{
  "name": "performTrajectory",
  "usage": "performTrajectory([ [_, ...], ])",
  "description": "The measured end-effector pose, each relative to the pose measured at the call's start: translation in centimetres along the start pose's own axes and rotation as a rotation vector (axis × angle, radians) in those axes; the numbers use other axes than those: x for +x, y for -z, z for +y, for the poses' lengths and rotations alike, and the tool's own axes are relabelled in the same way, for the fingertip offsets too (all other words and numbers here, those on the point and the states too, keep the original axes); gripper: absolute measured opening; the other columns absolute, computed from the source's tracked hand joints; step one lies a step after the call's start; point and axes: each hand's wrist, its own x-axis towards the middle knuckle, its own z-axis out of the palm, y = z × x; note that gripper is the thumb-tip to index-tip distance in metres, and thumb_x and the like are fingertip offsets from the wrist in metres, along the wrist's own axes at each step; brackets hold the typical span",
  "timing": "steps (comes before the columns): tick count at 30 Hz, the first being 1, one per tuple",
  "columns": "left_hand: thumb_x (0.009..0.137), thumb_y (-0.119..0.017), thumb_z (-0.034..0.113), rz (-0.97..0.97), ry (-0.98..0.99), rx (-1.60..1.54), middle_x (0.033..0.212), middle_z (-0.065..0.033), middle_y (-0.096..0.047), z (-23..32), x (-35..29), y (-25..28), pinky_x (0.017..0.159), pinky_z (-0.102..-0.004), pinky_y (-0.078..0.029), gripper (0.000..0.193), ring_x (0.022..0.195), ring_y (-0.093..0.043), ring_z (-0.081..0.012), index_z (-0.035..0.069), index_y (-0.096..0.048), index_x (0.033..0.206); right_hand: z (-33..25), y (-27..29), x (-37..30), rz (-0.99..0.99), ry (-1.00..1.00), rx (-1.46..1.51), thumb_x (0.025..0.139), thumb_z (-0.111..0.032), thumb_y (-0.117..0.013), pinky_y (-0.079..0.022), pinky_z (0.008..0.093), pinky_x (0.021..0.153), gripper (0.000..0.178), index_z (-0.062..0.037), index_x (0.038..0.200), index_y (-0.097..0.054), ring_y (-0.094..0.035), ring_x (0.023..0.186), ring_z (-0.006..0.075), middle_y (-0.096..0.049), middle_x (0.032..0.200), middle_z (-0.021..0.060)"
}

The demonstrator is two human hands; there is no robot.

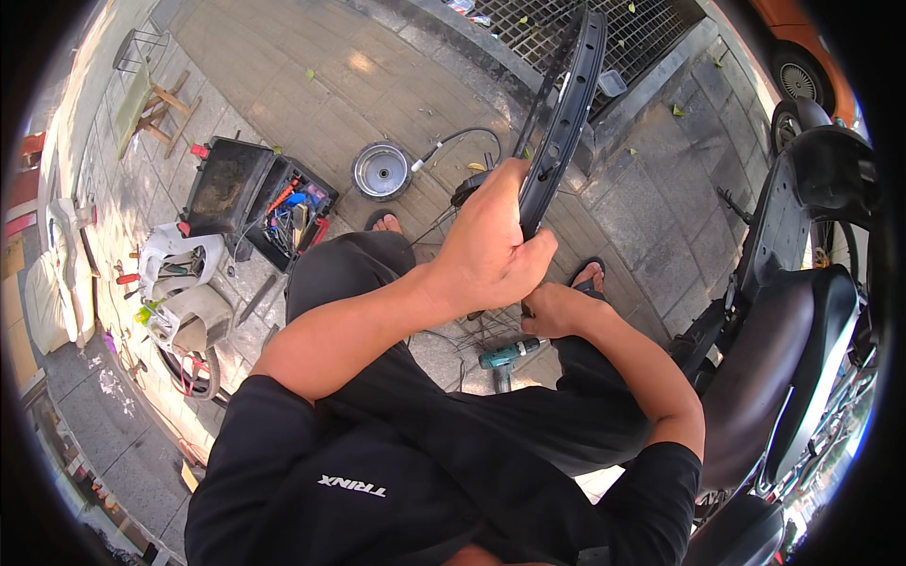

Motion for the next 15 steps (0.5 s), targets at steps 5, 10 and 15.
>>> performTrajectory([
  [5, 0.081, -0.065, 0.006, -0.030, -0.028, 0.043, 0.103, -0.0306, -0.055, 0.4, -0.5, -1.6, 0.086, -0.0533, -0.047, 0.045, 0.097, -0.056, -0.0500, -0.012, -0.049, 0.118, -11.6, 12.4, -12.6, 0.791, -0.120, 0.345, 0.091, -0.006, -0.069, -0.059, 0.0315, 0.076, 0.021, 0.0079, 0.106, -0.068, -0.078, 0.086, 0.0200, -0.075, 0.089, 0.0139],
  [10, 0.081, -0.066, 0.007, -0.082, -0.061, 0.004, 0.105, -0.0304, -0.056, 0.9, -1.2, -2.1, 0.087, -0.0537, -0.047, 0.046, 0.100, -0.056, -0.0501, -0.013, -0.049, 0.119, -15.3, 16.6, -14.2, 1.097, -0.099, 0.113, 0.089, -0.010, -0.072, -0.060, 0.0343, 0.085, 0.025, 0.0047, 0.110, -0.071, -0.078, 0.093, 0.0240, -0.076, 0.099, 0.0149],
  [15, 0.081, -0.066, 0.007, -0.072, -0.077, 0.020, 0.105, -0.0296, -0.057, 0.9, -1.5, -2.7, 0.088, -0.0542, -0.047, 0.042, 0.102, -0.057, -0.0488, -0.011, -0.051, 0.115, -16.2, 17.2, -14.2, 1.051, -0.082, -0.024, 0.089, -0.009, -0.074, -0.059, 0.0355, 0.082, 0.023, 0.0035, 0.108, -0.072, -0.076, 0.091, 0.0249, -0.075, 0.099, 0.0158],
])
